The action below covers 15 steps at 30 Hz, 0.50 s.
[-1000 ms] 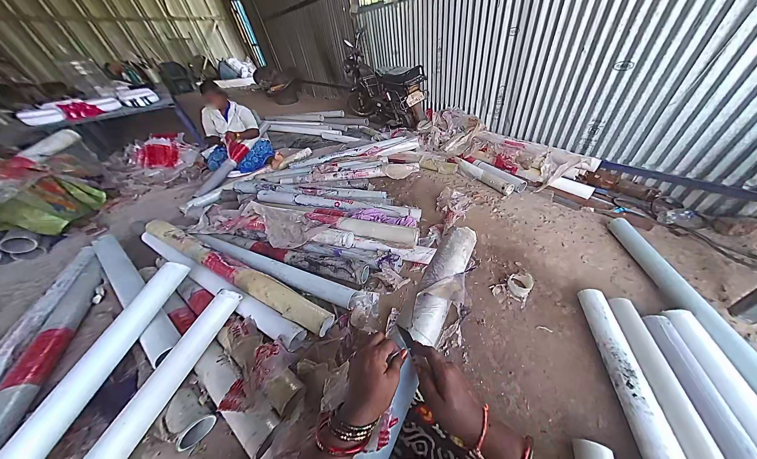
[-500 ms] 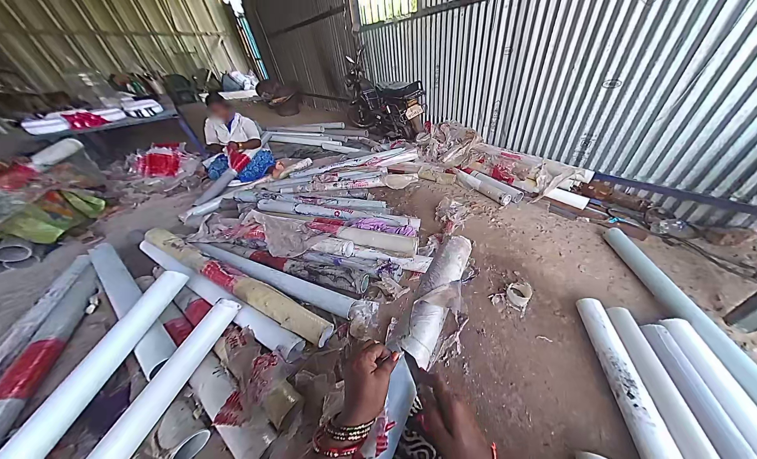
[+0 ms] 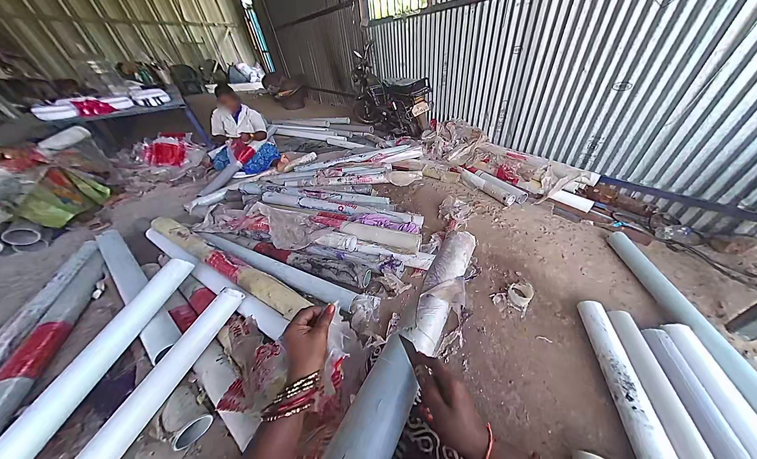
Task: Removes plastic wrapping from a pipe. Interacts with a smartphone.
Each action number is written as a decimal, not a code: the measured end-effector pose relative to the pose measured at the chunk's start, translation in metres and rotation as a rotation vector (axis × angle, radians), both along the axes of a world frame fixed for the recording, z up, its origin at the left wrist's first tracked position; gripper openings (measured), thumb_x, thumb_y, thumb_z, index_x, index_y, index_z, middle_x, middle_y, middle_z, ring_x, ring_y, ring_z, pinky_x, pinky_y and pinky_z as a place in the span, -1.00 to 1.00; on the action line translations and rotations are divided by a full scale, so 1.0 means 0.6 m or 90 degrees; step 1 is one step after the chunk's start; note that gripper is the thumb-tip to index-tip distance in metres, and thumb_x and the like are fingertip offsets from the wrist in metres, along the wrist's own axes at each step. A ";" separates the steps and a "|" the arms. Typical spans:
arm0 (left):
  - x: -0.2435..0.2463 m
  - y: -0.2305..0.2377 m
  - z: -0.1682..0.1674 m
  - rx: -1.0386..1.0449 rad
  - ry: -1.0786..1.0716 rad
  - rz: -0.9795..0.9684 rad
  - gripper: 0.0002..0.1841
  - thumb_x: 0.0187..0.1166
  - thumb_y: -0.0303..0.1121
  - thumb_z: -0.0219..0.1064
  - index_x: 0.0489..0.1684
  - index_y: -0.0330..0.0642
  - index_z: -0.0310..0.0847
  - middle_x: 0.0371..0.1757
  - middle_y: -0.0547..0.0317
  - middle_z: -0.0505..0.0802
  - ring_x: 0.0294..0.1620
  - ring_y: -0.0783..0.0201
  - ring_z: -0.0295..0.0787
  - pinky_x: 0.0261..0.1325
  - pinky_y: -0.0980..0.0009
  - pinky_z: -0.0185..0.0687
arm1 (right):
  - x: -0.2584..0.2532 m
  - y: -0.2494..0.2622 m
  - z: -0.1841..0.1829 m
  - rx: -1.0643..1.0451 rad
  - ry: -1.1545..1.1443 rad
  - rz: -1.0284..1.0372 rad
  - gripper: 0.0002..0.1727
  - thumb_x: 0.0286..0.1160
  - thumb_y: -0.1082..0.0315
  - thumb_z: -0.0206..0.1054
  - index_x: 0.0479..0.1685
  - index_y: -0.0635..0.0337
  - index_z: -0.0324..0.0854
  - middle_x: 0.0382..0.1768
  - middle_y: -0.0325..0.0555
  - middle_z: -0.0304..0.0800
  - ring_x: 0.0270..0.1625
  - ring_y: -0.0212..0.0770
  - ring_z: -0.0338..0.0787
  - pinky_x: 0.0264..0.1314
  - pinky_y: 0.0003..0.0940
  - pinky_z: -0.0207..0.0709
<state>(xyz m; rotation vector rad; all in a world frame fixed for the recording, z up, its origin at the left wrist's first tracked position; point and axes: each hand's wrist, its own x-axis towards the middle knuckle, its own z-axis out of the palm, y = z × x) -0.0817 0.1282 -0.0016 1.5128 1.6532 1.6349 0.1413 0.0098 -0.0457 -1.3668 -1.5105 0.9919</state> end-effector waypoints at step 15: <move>-0.204 0.014 -0.065 -0.563 0.463 -0.269 -0.11 0.57 -0.03 0.50 0.77 -0.43 0.18 0.65 -0.48 0.48 0.71 -0.34 0.36 0.74 -0.23 0.16 | 0.013 -0.005 -0.014 0.062 0.129 0.005 -0.45 0.76 0.27 0.01 0.61 0.45 0.31 -0.42 -0.37 0.69 -0.52 -0.65 0.53 -0.41 -0.65 0.49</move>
